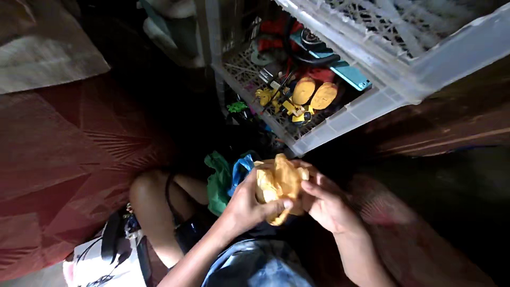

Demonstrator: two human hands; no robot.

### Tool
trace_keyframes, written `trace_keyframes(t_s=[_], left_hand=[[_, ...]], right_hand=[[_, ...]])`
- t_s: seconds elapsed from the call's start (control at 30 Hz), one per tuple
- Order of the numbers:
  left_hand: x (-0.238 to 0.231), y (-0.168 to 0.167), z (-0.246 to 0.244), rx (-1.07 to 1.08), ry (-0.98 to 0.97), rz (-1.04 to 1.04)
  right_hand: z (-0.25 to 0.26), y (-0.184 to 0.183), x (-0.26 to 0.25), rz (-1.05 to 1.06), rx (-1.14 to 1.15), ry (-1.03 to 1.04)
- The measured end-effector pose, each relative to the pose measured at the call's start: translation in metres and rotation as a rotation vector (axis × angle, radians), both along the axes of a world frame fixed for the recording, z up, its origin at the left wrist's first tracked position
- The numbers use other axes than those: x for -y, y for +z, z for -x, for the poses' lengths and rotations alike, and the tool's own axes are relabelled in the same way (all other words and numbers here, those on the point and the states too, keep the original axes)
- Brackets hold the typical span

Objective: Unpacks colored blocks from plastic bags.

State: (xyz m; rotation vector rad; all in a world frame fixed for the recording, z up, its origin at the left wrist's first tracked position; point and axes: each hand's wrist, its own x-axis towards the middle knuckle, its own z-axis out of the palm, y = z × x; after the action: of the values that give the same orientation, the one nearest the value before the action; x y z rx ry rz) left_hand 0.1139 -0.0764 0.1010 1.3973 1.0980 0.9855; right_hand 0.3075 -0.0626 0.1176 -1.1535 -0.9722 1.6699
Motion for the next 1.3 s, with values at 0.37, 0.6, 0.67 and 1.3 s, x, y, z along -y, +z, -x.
trace_keyframes(t_s=[0.37,0.6,0.67,1.3], left_hand=[[0.008,0.006,0.052,0.341,0.440,0.322],[0.028,0.008,0.063,0.378,0.287,0.113],[0.032,0.006,0.061,0.516,0.161,0.175],[0.052,-0.029,0.040,0.726,0.034,0.149]], right_hand=[[-0.062,-0.004,0.025,-0.570,0.298,-0.083],[-0.075,0.034,0.064,-0.585,0.836,0.199],[-0.076,0.047,0.069,-0.536,0.997,0.301],[0.016,0.045,0.037,0.167,1.501,0.990]])
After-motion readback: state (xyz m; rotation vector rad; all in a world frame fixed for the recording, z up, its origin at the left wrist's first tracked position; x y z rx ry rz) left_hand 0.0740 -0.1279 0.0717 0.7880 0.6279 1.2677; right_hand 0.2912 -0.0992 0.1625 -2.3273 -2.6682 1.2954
